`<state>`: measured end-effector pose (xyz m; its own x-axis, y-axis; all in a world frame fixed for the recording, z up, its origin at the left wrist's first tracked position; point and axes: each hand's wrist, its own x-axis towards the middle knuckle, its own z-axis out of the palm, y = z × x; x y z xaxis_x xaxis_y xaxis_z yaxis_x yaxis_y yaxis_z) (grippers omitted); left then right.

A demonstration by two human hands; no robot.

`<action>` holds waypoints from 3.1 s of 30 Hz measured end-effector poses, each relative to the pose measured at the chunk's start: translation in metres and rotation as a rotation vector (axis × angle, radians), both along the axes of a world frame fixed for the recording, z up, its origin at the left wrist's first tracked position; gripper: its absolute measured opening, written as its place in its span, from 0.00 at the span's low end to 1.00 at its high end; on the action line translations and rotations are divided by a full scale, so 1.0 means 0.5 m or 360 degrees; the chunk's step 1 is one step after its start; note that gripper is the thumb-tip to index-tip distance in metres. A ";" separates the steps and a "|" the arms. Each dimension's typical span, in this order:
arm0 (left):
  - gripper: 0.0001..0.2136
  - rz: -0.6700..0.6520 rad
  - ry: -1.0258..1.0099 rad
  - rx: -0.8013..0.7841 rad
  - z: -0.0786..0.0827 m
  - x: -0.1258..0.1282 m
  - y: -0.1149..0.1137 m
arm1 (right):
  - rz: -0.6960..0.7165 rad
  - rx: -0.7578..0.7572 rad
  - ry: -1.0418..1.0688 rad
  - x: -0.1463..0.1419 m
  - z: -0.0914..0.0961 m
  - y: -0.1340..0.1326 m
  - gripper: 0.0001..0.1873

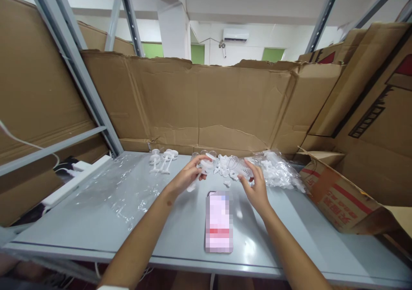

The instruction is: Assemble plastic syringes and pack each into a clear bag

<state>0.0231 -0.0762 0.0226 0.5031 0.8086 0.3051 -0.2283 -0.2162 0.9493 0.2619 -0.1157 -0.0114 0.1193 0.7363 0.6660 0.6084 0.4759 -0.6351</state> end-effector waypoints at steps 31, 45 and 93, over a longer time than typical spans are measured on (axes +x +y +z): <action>0.21 0.0856 0.0964 0.1364 -0.061 0.013 -0.050 | 0.0035 0.0401 -0.0898 0.003 -0.002 -0.019 0.26; 0.21 0.0897 0.0966 0.1307 -0.055 0.017 -0.053 | 0.0348 0.0005 0.0126 -0.010 0.026 -0.046 0.23; 0.22 0.1241 0.0736 0.1777 -0.092 0.033 -0.074 | 0.0691 -0.0235 0.0965 -0.058 0.007 -0.059 0.19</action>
